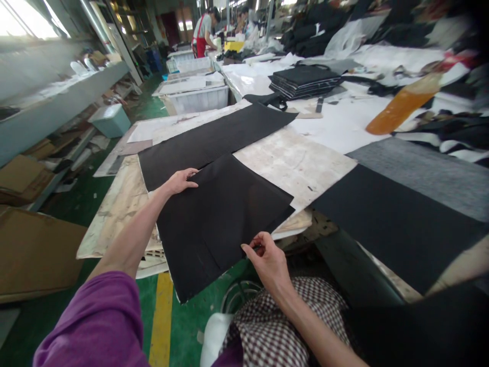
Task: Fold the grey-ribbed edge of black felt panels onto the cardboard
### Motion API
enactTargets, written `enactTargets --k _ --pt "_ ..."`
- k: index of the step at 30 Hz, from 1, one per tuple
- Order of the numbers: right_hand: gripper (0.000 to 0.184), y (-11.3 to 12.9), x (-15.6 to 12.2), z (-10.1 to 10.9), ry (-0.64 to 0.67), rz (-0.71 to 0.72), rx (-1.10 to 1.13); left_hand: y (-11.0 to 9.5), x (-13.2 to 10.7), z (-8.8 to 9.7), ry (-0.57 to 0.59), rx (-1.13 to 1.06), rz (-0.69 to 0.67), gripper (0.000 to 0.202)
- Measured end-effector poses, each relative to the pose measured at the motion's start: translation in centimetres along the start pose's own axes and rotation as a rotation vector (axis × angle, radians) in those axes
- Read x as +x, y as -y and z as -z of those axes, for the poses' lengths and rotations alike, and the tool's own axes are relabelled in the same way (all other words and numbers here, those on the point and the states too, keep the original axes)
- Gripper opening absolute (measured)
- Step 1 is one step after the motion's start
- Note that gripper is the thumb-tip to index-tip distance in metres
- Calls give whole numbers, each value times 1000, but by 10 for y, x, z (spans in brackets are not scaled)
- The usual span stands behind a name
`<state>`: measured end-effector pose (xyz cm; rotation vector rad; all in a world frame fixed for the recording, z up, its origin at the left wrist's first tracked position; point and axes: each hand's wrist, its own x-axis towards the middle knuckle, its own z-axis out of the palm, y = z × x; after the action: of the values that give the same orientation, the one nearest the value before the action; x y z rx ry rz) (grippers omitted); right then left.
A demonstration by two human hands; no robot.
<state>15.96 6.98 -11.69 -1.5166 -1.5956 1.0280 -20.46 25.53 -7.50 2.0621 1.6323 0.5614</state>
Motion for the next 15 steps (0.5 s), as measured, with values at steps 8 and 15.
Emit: enactTargets --k 8,15 --pt "43 -5 -2 -2 -103 6 -45 -37 -3 15 -241 254 -13 73" --pt "42 -9 -19 67 -90 -26 26 -188 -11 -15 -315 270 -429 37"
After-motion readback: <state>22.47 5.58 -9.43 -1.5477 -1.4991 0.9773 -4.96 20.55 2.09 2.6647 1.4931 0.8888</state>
